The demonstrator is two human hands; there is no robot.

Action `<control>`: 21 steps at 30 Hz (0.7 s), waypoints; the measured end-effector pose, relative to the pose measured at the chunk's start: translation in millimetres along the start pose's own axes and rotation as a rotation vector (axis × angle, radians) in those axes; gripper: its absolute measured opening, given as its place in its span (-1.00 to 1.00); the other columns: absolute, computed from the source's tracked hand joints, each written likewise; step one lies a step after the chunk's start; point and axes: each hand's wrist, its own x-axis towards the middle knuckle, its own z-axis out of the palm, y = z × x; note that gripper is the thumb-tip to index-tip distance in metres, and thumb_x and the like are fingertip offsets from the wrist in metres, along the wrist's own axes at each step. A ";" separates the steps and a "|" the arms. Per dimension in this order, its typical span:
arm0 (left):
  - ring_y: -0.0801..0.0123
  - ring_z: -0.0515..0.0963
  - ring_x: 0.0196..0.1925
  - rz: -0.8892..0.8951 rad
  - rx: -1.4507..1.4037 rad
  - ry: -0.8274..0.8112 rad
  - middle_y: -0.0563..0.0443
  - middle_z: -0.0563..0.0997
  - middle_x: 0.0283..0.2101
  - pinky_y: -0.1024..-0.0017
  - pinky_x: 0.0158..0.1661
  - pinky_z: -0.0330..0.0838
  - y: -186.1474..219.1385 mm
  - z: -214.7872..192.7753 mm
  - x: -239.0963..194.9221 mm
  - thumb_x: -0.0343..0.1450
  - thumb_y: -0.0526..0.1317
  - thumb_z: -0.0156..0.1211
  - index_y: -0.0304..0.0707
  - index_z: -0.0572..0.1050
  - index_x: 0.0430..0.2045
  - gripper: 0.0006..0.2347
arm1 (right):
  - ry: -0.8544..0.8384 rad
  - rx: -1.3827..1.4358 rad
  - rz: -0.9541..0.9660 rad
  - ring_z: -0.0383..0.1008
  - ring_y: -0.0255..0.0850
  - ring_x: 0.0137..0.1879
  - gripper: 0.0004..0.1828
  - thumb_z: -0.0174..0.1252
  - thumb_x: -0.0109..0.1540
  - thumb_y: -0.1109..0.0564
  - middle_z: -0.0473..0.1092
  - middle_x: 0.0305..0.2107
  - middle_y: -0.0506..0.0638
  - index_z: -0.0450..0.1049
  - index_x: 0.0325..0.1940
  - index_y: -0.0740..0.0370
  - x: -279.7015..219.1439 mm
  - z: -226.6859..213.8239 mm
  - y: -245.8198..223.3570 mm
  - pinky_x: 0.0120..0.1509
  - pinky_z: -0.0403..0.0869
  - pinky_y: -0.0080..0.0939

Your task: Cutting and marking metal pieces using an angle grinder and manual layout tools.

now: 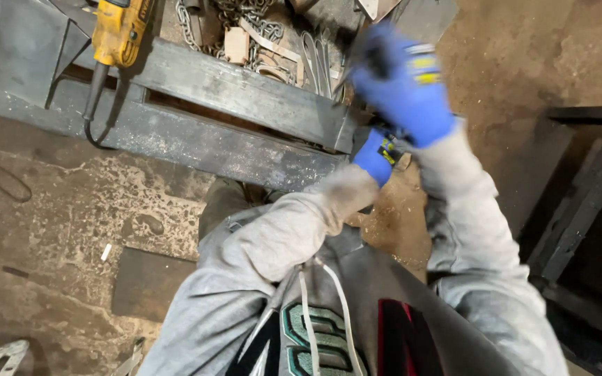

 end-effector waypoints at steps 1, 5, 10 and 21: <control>0.10 0.60 -0.06 0.005 0.008 -0.004 -0.16 0.52 0.01 0.18 -0.23 0.55 -4.6 -9.7 -1.4 0.36 -0.25 0.27 -0.24 0.52 -0.01 -0.69 | 0.005 -0.009 0.003 0.51 -0.04 -0.12 -0.84 0.20 0.39 0.25 0.46 -0.19 0.10 0.38 0.02 0.28 -11.9 -15.9 1.1 -0.02 0.51 -0.15; 0.09 0.57 -0.08 0.081 0.067 0.105 -0.23 0.48 0.07 0.18 -0.22 0.50 -12.2 -31.8 -54.8 0.33 -0.18 0.29 -0.37 0.47 0.06 -0.58 | 0.423 0.282 0.277 0.49 -0.23 -0.15 -0.88 0.22 0.53 0.30 0.41 -0.16 0.03 0.39 0.08 0.33 -76.3 -68.7 -12.1 0.00 0.53 -0.18; 0.00 0.56 -0.06 0.217 -0.182 0.570 -0.28 0.41 0.23 0.13 -0.12 0.52 -73.9 -19.9 -160.6 0.07 -0.22 0.32 -0.35 0.43 0.11 -0.37 | 1.012 0.223 0.237 0.47 -0.16 0.12 -0.65 0.31 0.51 0.19 0.47 0.04 0.08 0.44 0.32 0.41 -226.2 -91.4 12.3 0.25 0.41 -0.16; -0.09 0.53 0.15 -0.245 -0.036 -0.032 -0.22 0.32 0.34 0.10 0.06 0.48 -266.2 -19.3 -266.2 0.01 -0.05 0.59 -0.20 0.29 0.26 -0.13 | 1.185 0.402 0.593 0.42 -0.22 -0.43 -0.78 0.10 0.49 0.10 0.41 -0.43 0.09 0.38 0.04 0.36 -242.3 -24.7 -82.9 -0.29 0.40 -0.32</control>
